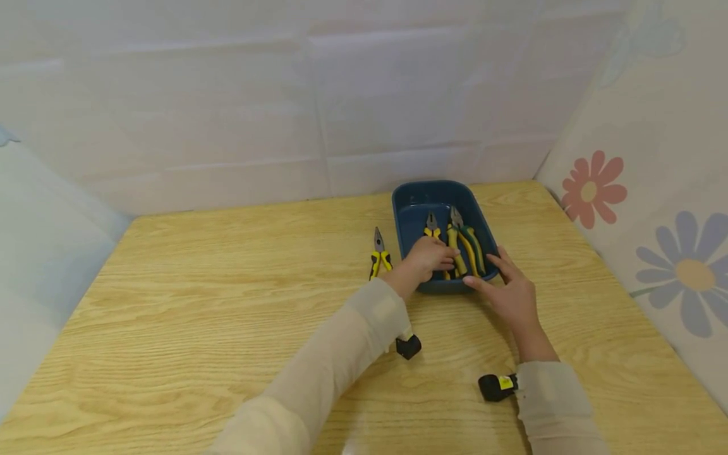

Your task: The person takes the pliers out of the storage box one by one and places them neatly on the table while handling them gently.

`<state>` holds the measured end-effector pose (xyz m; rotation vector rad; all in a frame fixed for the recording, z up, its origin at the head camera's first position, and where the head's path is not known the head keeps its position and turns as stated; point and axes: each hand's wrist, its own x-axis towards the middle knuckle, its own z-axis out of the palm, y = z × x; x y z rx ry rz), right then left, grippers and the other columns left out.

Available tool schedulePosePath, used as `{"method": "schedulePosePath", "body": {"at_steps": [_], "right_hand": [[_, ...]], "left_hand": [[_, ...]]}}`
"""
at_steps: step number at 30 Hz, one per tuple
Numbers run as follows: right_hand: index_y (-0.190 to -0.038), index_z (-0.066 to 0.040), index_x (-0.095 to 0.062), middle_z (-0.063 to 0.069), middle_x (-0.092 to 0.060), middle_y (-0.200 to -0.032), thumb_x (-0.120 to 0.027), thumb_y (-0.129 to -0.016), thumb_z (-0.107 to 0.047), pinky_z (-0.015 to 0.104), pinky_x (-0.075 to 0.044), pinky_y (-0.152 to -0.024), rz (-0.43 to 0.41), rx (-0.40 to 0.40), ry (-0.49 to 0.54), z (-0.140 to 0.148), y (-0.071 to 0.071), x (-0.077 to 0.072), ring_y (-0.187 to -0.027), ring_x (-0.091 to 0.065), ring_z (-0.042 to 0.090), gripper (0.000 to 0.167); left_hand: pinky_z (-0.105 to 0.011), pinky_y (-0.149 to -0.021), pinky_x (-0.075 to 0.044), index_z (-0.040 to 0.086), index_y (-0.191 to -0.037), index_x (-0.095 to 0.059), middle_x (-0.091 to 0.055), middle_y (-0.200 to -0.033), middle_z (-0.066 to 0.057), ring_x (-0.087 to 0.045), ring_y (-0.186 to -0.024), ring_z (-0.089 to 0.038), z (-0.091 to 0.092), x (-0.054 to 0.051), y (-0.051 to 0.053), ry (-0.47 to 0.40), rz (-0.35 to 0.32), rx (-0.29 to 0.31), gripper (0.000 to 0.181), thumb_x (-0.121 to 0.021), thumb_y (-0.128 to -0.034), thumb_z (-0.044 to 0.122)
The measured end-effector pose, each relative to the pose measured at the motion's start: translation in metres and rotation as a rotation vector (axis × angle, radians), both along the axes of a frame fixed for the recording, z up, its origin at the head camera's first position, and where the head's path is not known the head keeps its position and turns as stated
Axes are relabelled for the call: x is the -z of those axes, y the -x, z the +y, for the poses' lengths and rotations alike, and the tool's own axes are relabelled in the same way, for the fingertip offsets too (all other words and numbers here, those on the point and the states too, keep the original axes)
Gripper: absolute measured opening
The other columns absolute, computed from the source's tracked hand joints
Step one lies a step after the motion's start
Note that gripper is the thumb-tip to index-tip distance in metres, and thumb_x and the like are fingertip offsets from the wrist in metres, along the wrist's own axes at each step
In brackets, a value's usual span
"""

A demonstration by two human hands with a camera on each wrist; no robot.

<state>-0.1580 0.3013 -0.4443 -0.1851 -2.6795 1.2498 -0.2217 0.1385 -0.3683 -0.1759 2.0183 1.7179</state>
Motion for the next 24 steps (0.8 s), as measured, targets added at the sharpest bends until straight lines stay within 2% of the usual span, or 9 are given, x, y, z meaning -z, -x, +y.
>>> {"method": "schedulePosePath", "body": {"at_steps": [9,12,17,22,24], "right_hand": [[-0.133,-0.017,-0.036,-0.014,-0.013,-0.139,-0.064,-0.075,-0.04,0.043,-0.033,-0.09,0.018,0.001,-0.017,0.0,-0.001,-0.003,-0.123,-0.026,0.026,0.069],[-0.133,-0.017,-0.037,-0.015,-0.015,-0.139,-0.065,-0.074,-0.04,0.035,-0.034,-0.091,0.015,0.012,-0.032,-0.003,-0.003,-0.007,-0.123,-0.027,0.023,0.069],[-0.132,-0.011,-0.036,-0.007,-0.015,-0.141,-0.065,-0.076,-0.036,0.034,-0.031,-0.094,0.012,-0.008,0.032,-0.012,-0.009,-0.019,-0.124,-0.024,0.024,0.068],[-0.132,-0.012,-0.037,-0.011,-0.016,-0.14,-0.065,-0.075,-0.038,0.021,-0.031,-0.093,0.021,0.006,0.006,-0.007,-0.007,-0.013,-0.124,-0.025,0.021,0.068],[-0.132,-0.013,-0.038,-0.011,-0.016,-0.139,-0.065,-0.075,-0.038,0.021,-0.031,-0.093,0.022,0.008,-0.005,-0.007,-0.006,-0.012,-0.124,-0.026,0.021,0.068]], "left_hand": [[-0.029,-0.069,-0.049,0.0,-0.107,-0.056,-0.056,-0.099,-0.007,-0.059,-0.074,-0.017,0.004,0.001,0.001,-0.009,-0.029,-0.046,0.034,-0.066,-0.0767,0.01],[-0.029,-0.069,-0.049,0.001,-0.106,-0.057,-0.056,-0.098,-0.006,-0.059,-0.071,-0.016,0.006,0.001,0.001,0.009,-0.034,-0.06,0.033,-0.067,-0.0757,0.011],[-0.033,-0.073,-0.048,0.003,-0.108,-0.056,-0.057,-0.102,-0.004,-0.059,-0.069,-0.016,0.009,0.001,0.002,0.072,-0.028,-0.065,0.038,-0.069,-0.0736,0.013],[-0.035,-0.074,-0.046,0.006,-0.113,-0.054,-0.055,-0.105,-0.003,-0.057,-0.07,-0.016,0.012,0.004,0.005,0.073,-0.054,-0.085,0.044,-0.07,-0.0726,0.013],[-0.035,-0.074,-0.047,0.007,-0.116,-0.052,-0.055,-0.105,-0.003,-0.058,-0.071,-0.016,0.013,0.005,0.006,0.068,-0.068,-0.099,0.048,-0.07,-0.0725,0.014]]}}
